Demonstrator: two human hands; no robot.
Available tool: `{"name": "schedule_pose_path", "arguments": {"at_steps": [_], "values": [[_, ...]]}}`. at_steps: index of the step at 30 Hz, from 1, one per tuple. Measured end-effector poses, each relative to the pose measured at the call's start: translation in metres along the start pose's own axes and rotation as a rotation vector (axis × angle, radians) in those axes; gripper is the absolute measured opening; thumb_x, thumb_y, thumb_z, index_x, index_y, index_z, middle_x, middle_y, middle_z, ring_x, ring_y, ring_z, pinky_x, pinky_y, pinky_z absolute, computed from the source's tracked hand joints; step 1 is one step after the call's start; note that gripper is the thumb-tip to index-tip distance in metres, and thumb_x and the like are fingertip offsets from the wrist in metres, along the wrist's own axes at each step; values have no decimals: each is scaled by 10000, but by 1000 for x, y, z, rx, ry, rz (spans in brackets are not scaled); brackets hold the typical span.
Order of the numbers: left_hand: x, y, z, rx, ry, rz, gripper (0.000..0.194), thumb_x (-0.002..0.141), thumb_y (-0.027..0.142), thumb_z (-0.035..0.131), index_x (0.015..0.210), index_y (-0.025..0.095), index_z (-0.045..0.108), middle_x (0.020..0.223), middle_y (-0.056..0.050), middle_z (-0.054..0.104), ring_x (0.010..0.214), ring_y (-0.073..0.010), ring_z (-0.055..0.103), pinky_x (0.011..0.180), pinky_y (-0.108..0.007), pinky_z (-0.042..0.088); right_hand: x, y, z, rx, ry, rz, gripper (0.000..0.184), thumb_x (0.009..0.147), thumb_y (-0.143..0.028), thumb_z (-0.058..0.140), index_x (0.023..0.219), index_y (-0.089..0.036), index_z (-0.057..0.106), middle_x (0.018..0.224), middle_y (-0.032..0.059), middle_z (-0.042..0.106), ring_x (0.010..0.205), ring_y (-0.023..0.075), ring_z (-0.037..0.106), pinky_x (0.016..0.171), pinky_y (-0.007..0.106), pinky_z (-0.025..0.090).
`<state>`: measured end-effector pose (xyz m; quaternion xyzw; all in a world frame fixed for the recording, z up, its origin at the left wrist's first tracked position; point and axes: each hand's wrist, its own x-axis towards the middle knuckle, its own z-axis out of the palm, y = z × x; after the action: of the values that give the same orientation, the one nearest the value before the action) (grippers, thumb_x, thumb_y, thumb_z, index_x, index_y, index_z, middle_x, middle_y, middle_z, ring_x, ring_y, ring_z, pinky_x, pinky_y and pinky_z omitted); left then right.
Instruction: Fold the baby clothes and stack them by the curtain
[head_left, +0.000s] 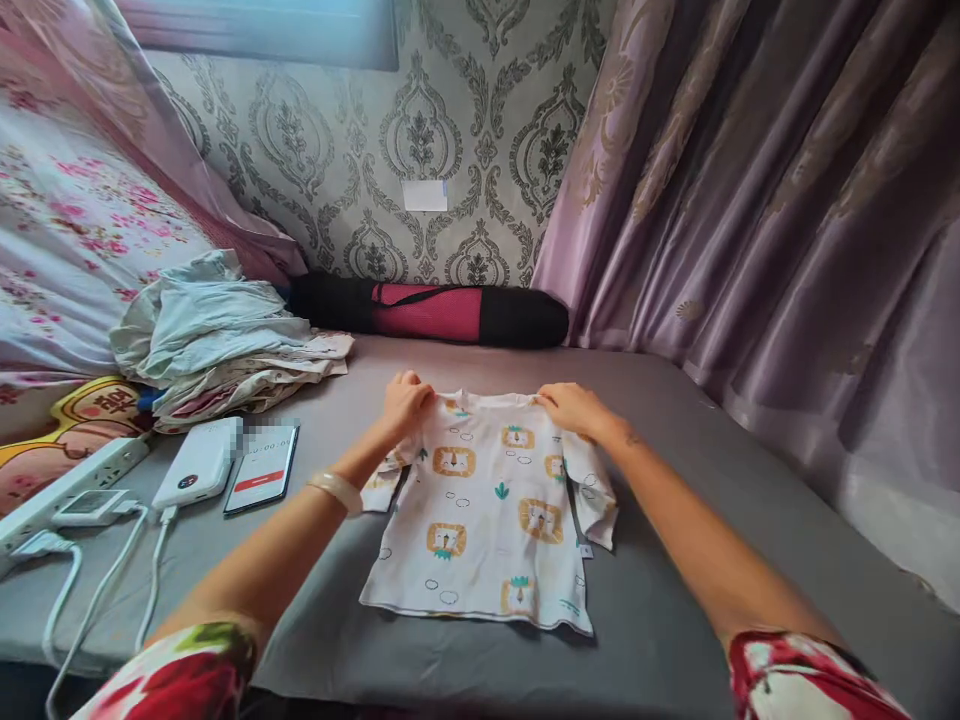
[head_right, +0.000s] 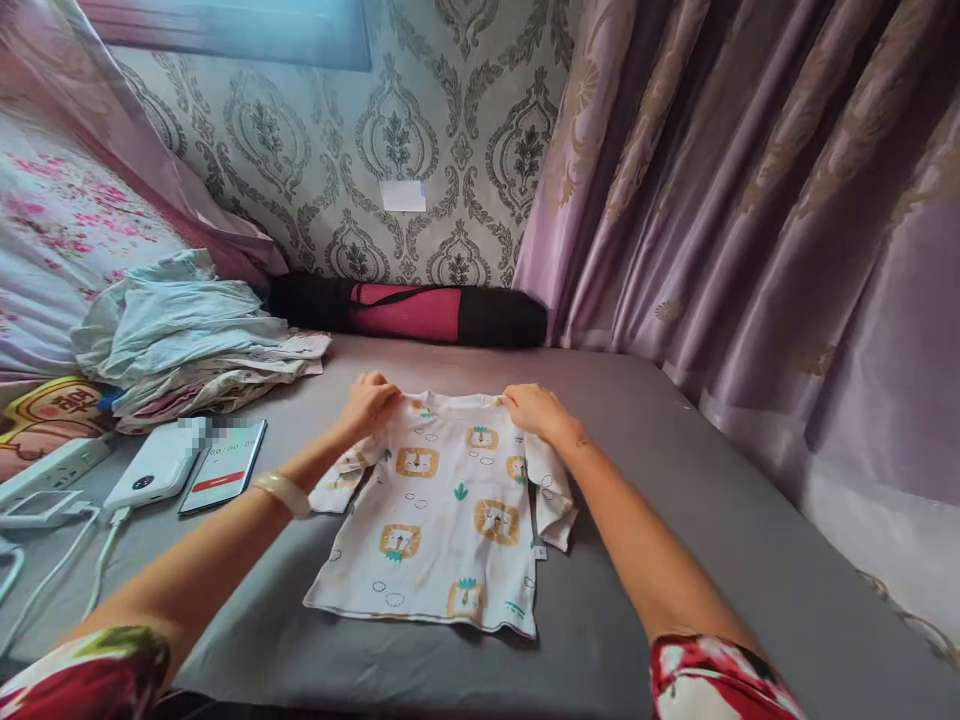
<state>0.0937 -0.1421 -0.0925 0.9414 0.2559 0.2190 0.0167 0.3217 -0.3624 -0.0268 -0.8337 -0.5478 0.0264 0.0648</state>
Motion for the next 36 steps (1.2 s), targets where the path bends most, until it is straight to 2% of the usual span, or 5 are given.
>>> {"name": "schedule_pose_path", "arguments": {"at_steps": [4, 9, 23, 30, 36], "values": [[-7, -4, 65, -20, -39, -103, 340, 944, 296, 395, 952, 178, 714, 979, -128, 583, 917, -258, 499, 808, -376, 377, 11, 4, 61, -64, -88, 75, 292, 988, -305, 337, 1055, -230, 611, 1107, 81, 636, 928, 188, 608, 763, 287, 406], [2, -11, 83, 3, -50, -87, 371, 972, 322, 346, 953, 193, 693, 1024, -134, 576, 945, -266, 483, 786, -379, 353, 22, 12, 93, -158, -70, 71, 355, 1022, -307, 233, 1135, -235, 561, 1139, 104, 603, 935, 214, 633, 790, 331, 410], [58, -52, 96, 175, -75, 68, 331, 971, 258, 320, 1016, 199, 643, 1041, -154, 566, 990, -296, 462, 827, -412, 344, 91, 40, 97, -244, -55, 28, 366, 1034, -357, 222, 1194, -239, 529, 1167, 114, 597, 1016, 229, 627, 788, 316, 424], [94, -57, 102, 217, -76, 88, 287, 937, 198, 358, 993, 196, 640, 1066, -166, 584, 1030, -304, 484, 844, -415, 352, 126, 56, 99, -228, -39, 16, 363, 1031, -353, 241, 1197, -225, 537, 1144, 122, 599, 1033, 243, 614, 818, 342, 427], [111, -55, 104, 73, -306, -102, 275, 949, 282, 372, 982, 183, 627, 1032, -134, 671, 974, -264, 592, 818, -360, 370, 136, 55, 97, -104, -74, 53, 314, 1015, -331, 332, 1190, -223, 569, 1215, 112, 586, 1115, 228, 564, 864, 318, 413]]}}
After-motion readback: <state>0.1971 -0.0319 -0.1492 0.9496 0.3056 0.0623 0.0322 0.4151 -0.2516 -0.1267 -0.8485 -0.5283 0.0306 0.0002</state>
